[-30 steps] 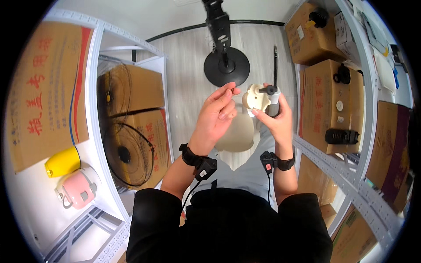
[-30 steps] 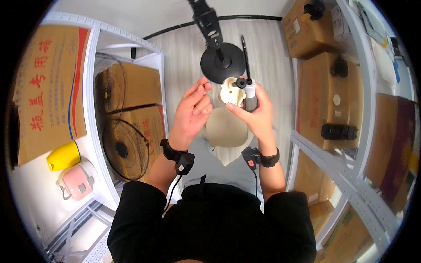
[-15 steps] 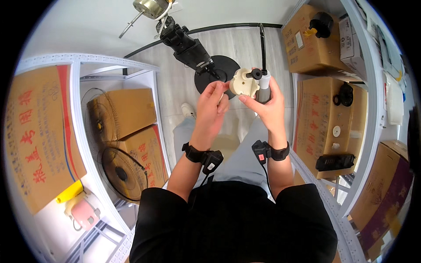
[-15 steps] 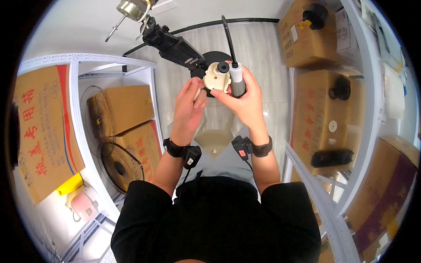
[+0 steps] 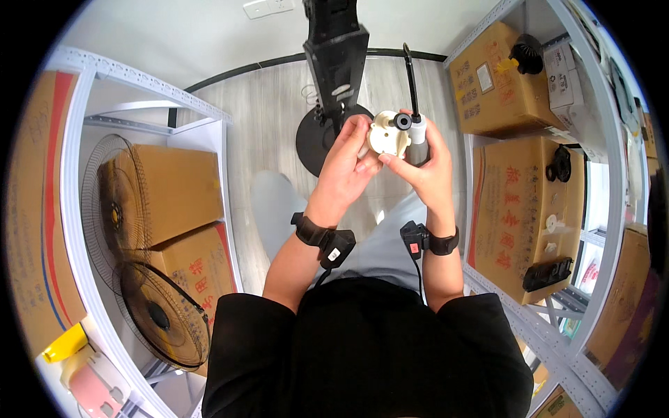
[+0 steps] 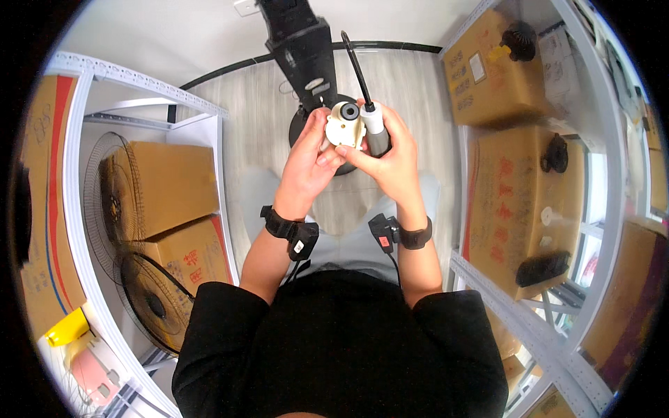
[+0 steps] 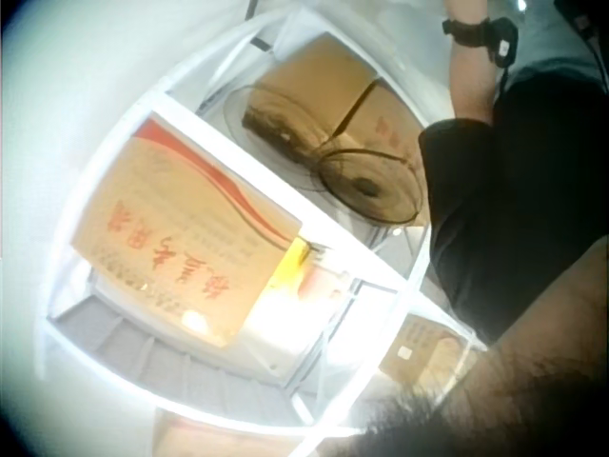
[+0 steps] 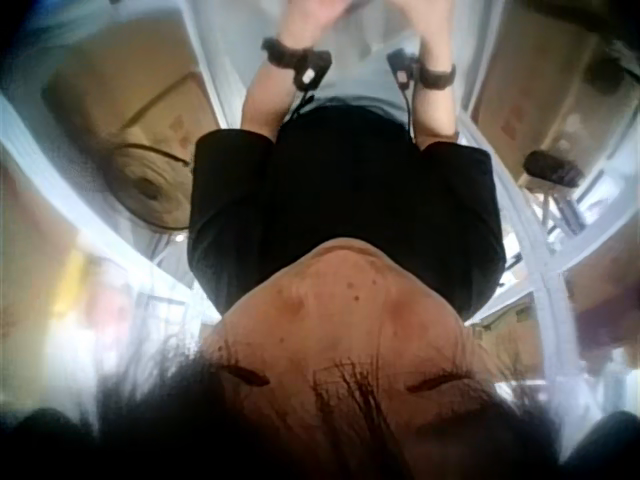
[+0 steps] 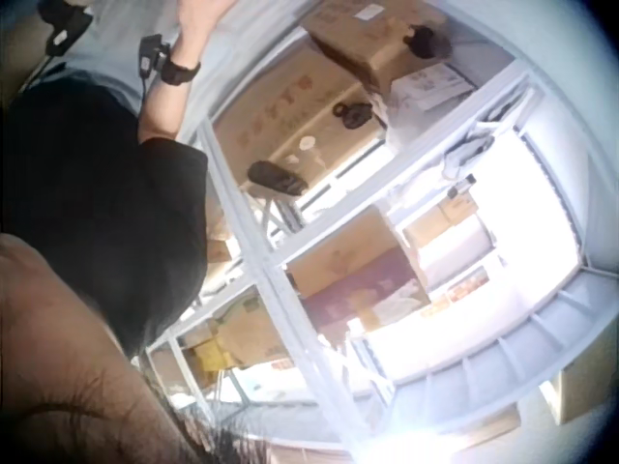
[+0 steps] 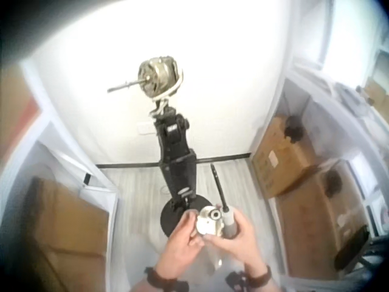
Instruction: The person sits on the floor and uses a screwdriver to manipulate a white plastic mechanical part. They repeatedly insert and remove a black rod, rotate the part, and adjust its components.
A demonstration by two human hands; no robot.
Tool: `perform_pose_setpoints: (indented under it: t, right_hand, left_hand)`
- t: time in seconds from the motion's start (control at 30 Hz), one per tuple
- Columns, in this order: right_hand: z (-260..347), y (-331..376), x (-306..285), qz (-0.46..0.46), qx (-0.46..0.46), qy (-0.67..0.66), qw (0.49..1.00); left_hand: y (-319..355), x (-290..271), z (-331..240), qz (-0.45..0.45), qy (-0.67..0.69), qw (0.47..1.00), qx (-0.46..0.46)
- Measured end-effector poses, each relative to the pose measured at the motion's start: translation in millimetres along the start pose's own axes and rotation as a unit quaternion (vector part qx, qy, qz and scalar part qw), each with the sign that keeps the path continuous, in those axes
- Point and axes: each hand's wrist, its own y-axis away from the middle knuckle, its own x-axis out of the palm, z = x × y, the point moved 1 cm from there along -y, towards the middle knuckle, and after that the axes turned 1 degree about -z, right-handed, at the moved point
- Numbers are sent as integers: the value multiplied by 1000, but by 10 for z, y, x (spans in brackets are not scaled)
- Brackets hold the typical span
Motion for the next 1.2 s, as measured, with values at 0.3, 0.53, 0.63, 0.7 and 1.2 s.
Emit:
perform_pose_setpoints:
  t: [0.3, 0.53, 0.63, 0.7, 1.2]
  right_hand:
    - [-52, 547, -70, 14, 10, -16, 1000]
    - [83, 720, -282, 26, 16, -17, 999]
    - [144, 656, -382, 37, 5, -24, 999]
    - [149, 622, -432, 40, -31, -5, 999]
    - [-94, 592, -453, 41, 1, 41, 998]
  left_hand:
    - [471, -155, 314, -28, -9, 1000, -4]
    - [606, -1, 420, -39, 6, 998, -47]
    - [566, 90, 409, 0, -18, 1000, -2]
    - [520, 112, 413, -5, -20, 1000, 2]
    - [363, -117, 583, -57, -11, 998, -29]
